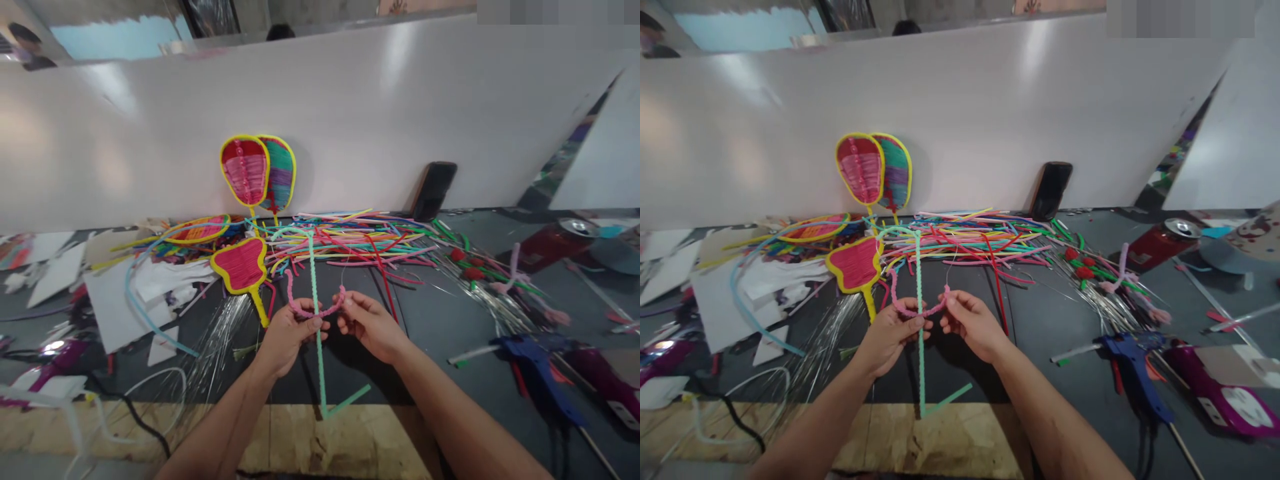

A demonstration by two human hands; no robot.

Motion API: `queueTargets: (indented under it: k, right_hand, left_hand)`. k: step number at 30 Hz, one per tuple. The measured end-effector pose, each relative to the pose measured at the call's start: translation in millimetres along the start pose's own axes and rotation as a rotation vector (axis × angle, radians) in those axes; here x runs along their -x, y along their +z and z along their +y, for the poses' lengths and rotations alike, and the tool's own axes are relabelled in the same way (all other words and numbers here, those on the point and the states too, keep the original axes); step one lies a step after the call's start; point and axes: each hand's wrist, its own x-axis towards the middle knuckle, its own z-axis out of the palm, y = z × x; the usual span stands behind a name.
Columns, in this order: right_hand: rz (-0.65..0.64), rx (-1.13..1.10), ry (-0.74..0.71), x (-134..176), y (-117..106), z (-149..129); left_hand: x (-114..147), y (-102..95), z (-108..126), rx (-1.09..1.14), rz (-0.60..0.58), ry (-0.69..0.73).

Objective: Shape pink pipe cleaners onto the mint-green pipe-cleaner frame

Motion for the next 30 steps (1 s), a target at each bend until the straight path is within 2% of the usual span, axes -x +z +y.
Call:
queueTargets:
  k: [4,11,17,23,30]
  right_hand:
    - [-0.026,0.04,0.026,0.0,2.0,8.2]
    - [0.009,0.094,0.02,-1.8,2.4,14.9]
    - [0.065,0.109,-0.022,-1.8,2.1,16.0]
    - [0.088,0.146,-0.102,-0.3,3.8,16.0]
    - [0.084,0.198,-0.091,-1.3,1.6,18.3]
  left_hand:
    - [-1.9,-1.2,-1.9,0.016,-0.046,-0.016]
    - [-6.0,-1.9,-8.3,0.108,-0.004,-0.02]
    - [-10.4,-9.3,-9.0,0.132,-0.085,-0.049]
    - [-9.3,-8.8,-9.7,0.045,-0.053,-0.07]
    - [-7.4,-1.5,-9.4,0.121,0.014,-0.02]
